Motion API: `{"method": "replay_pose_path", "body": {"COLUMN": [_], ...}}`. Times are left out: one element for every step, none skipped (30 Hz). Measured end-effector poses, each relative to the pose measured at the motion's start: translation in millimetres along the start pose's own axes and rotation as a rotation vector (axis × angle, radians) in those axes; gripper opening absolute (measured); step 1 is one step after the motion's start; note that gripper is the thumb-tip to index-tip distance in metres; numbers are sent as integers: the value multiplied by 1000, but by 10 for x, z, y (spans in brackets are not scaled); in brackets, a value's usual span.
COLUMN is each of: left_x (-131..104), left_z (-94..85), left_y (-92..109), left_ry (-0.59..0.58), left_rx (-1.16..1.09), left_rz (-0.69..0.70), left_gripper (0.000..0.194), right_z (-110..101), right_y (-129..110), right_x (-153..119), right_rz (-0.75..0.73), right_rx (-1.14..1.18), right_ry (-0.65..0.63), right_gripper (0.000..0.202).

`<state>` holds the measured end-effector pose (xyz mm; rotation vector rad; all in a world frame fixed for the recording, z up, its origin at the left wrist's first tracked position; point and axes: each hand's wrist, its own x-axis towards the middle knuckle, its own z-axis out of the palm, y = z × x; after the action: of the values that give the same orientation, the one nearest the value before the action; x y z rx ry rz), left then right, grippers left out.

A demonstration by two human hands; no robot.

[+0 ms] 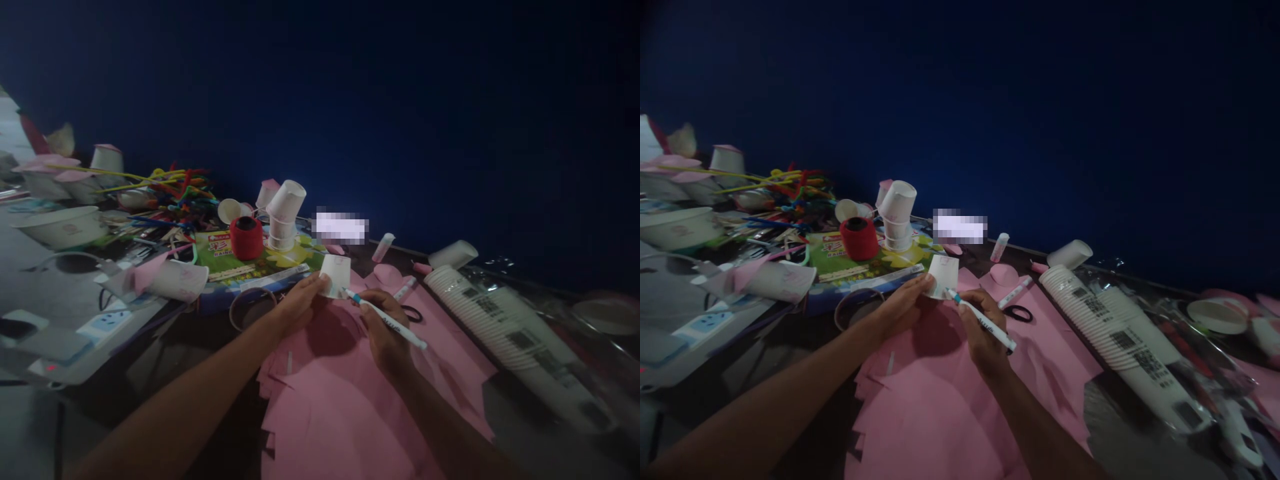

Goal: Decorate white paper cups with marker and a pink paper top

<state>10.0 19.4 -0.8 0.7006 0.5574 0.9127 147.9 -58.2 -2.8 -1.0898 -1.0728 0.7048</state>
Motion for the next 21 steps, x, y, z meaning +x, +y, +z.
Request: {"method": "replay_pose_path", "body": {"left_x": [3, 7, 9, 11, 12, 13, 13, 13, 14, 15, 17, 20, 24, 28, 32, 36, 38, 39, 38, 35, 32], "left_z": [-4, -9, -15, -21, -26, -30, -34, -36, -39, -40, -43, -45, -48, -52, -55, -58, -60, -61, -61, -60, -58], "left_y": [-3, -6, -9, -11, -12, -12, -13, -13, -14, -16, -18, -22, -25, -29, -33, -36, -39, -41, -42, -42, -42], "left_ry": [2, -3, -10, -17, -25, -33, -37, -35, -32, -31, -34, -38, -45, -54, -61, -62, -58, -55, -50, -47, -41], "left_rx": [-1, -4, -8, -11, -13, -13, -13, -13, -15, -19, -22, -24, -24, -23, -20, -17, -15, -11, -8, -4, 1], "left_rz": [2, 1, 3, 9, 10, 9, 7, 3, 0, -3, -1, 8, 17, 25, 31, 35, 35, 29, 26, 25, 25], "left_gripper": [25, 26, 26, 27, 27, 28, 29, 29, 30, 30, 31, 31, 32, 32, 32, 32, 32, 32, 32, 31, 31], "right_z": [-1, -4, -7, -10, -13, -15, -15, -14, -12, -10, -6, -4, -1, 0, 1, 2, 2, 2, 2, 2, 3], "right_y": [2, 6, 12, 19, 27, 33, 39, 43, 46, 48, 49, 51, 54, 58, 63, 68, 73, 77, 79, 80, 78], "right_x": [0, 0, 1, 3, 4, 4, 4, 3, 2, -1, -3, -6, -8, -9, -11, -12, -14, -16, -18, -21, -24], "right_rz": [0, -3, -9, -13, -15, -13, -9, -3, 1, 2, -1, -6, -11, -15, -16, -15, -13, -11, -7, -4, -2], "right_rx": [3, 7, 14, 23, 34, 50, 65, 81, 94, 105, 112, 112, 110, 105, 98, 88, 76, 64, 49, 34, 21], "right_ry": [-2, -4, -2, -3, -5, -7, -13, -20, -28, -37, -44, -52, -57, -57, -58, -57, -55, -53, -56, -62, -64], "right_gripper": [12, 12, 12, 11, 10, 9, 8, 8, 7, 7, 7, 7, 7, 7, 7, 7, 7, 7, 7, 8, 8]}}
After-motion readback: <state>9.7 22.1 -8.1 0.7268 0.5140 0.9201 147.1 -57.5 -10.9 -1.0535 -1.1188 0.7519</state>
